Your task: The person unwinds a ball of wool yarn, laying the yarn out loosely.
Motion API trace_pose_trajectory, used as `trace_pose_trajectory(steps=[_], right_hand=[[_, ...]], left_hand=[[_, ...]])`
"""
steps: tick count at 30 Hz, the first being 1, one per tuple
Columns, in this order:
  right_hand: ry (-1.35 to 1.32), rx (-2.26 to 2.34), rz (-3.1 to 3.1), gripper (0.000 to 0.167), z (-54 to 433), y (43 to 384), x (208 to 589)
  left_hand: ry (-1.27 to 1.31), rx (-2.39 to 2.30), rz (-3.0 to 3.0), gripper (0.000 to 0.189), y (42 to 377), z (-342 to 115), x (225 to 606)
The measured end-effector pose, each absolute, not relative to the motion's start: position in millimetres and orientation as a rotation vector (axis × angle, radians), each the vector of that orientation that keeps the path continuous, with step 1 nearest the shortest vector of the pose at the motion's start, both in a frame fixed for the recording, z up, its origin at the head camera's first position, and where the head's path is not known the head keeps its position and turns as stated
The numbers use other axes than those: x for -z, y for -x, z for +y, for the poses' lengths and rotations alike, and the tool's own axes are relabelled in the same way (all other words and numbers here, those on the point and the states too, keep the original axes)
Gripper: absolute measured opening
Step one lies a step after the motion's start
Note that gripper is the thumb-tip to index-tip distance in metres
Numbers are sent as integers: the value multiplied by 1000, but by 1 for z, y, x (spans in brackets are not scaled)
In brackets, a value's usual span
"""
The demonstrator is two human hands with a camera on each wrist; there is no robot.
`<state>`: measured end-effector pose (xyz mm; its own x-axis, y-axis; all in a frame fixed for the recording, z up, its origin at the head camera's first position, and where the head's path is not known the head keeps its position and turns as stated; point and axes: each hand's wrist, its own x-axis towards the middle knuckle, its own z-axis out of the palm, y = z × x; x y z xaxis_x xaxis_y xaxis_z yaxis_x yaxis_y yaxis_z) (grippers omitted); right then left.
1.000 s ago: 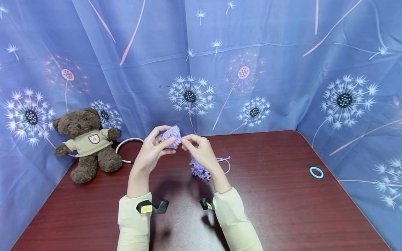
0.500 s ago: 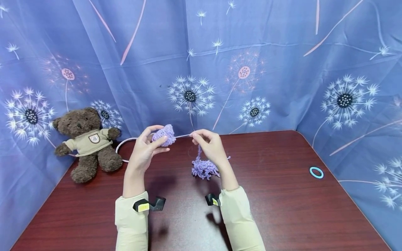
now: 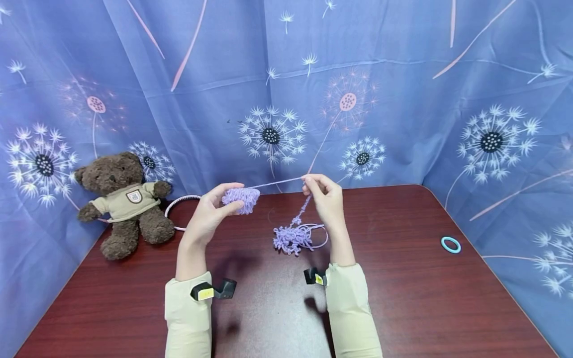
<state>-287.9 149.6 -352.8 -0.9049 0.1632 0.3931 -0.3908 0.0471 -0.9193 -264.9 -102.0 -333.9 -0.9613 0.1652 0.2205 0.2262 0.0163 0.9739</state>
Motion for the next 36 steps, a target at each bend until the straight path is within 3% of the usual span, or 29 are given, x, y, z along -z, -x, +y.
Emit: trace_pose_trajectory(steps=[9,14,31,36], right_hand=[[-140,-1932,-1930,21,163,293,357],[-132,-1936,-1915,13,165,294,357],[-123,-1990,-1751,19,172,292,355],[-122,-1982,-1688,14,175,292,355]], left_hand=[[170,2325,-1836,32,270,-108,333],[65,2312,-1719,25,270,-115,332],[-43,2273,-1579,26,272,-123,336],[-88,2255,-1573,26,273,-124,336]])
